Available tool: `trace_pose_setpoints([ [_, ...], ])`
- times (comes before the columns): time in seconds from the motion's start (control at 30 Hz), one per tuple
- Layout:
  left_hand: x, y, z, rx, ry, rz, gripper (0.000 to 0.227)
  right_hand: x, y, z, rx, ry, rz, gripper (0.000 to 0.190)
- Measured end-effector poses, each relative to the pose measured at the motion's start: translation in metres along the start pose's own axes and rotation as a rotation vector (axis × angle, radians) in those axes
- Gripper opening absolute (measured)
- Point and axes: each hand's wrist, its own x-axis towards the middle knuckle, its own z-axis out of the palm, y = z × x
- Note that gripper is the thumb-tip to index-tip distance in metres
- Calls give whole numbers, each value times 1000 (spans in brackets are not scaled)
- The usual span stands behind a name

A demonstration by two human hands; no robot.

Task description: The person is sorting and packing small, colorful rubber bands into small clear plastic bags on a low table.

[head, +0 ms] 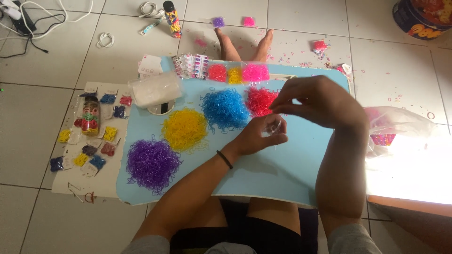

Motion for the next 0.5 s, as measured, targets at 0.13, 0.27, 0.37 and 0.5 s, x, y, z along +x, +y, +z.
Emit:
trace_pose_setpoints([
  [0.13,-1,15,5,85,28,-8,33,4,0,5,-64,-197,169,18],
  [0.27,-3,36,6,47,90,10,35,3,-2,7,-62,-343,315,24],
  [0.37,-4,25,7,29,126,22,37,6,-17,6,-101,-393,387,25],
  [0.5,-6,5,7,7,126,43,34,13,-28,13,-159,-451,459,25],
])
